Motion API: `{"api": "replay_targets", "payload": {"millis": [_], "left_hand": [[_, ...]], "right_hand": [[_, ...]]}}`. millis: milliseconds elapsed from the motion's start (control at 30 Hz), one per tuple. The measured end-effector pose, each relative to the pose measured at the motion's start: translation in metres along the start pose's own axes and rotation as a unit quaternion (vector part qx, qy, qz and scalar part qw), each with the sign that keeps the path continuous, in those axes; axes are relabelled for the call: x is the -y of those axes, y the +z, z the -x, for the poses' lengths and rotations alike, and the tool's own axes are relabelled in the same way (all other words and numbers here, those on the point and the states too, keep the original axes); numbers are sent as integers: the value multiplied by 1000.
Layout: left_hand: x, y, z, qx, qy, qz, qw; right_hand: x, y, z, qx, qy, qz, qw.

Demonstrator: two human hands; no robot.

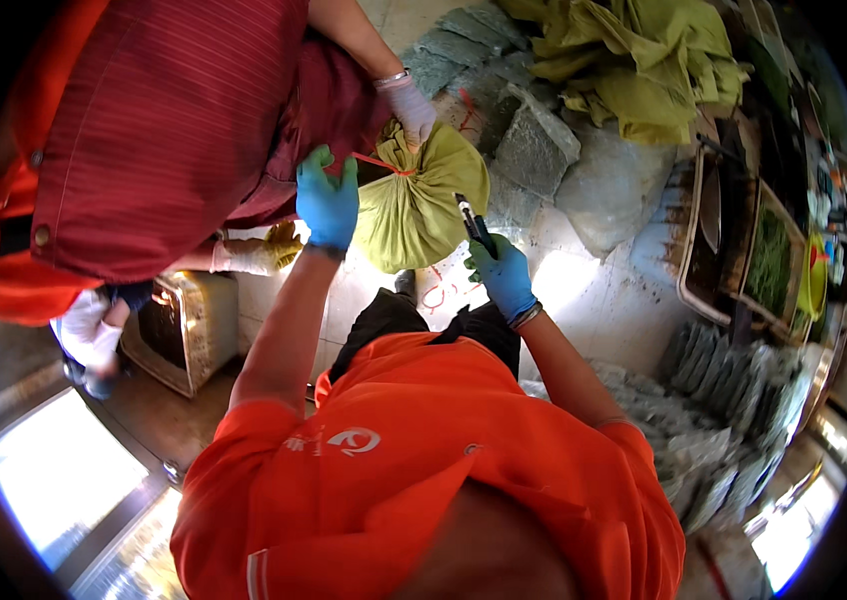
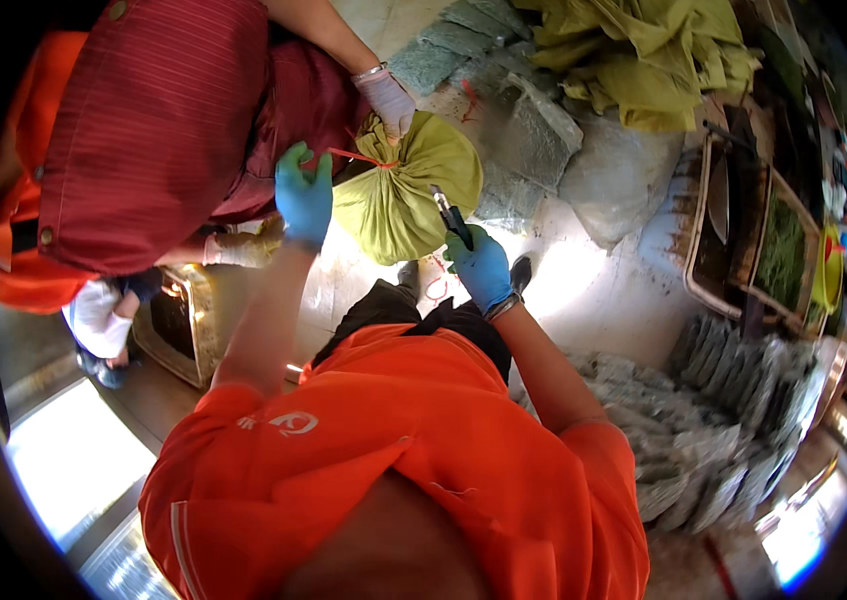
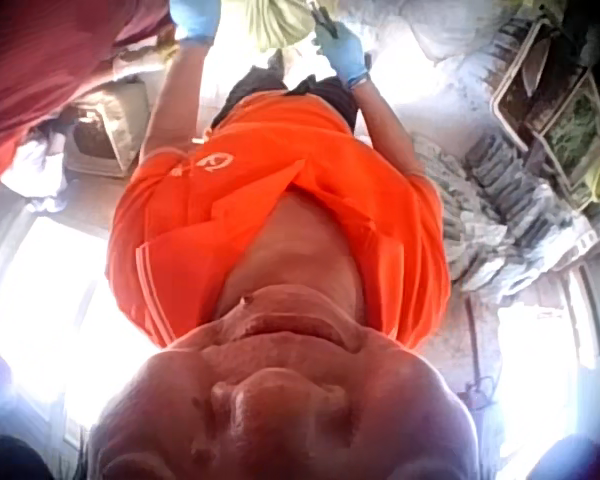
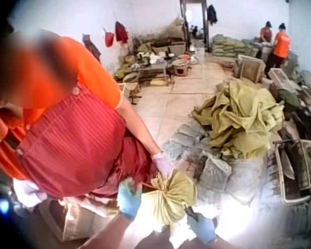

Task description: The person repeatedly picks up clear plastic bags filled with green leafy material and stacks them into a growing pile. The person also briefly handles a yellow sack and a red tie while continuing to stack the bags.

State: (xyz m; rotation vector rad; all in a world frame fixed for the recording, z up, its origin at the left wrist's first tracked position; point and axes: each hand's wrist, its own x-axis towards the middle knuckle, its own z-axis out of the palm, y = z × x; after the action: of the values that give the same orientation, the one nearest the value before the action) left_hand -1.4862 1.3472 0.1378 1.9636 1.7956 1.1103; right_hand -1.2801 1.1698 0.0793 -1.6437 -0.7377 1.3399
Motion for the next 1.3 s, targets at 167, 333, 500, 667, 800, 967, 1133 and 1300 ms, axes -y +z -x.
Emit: {"api": "replay_targets", "payload": {"millis": [167,333,500,667,800,967,1133,1300], "left_hand": [[-23,-28,13,219,341,-65,912],[24,27,-14,366,276,-328,826],[40,19,-13,417,266,-170,853],[52,9,-15,445,177,-63,876],[52,2,-16,434,184,-27,881],[54,-4,-18,466,148,-20,872],[67,-4,-19,440,189,2,878],[72,-13,-27,437,183,66,878]], "right_hand": [[-36,59,7,-155,-106,62,980],[-8,97,8,-179,-130,237,946],[-2,109,-3,-216,-111,302,922],[-12,117,-11,-207,-103,322,918],[-8,130,-8,-231,-157,322,905],[3,145,-16,-227,-141,344,900],[2,154,-26,-226,-152,359,893],[-41,158,-24,-178,-68,389,901]]}}
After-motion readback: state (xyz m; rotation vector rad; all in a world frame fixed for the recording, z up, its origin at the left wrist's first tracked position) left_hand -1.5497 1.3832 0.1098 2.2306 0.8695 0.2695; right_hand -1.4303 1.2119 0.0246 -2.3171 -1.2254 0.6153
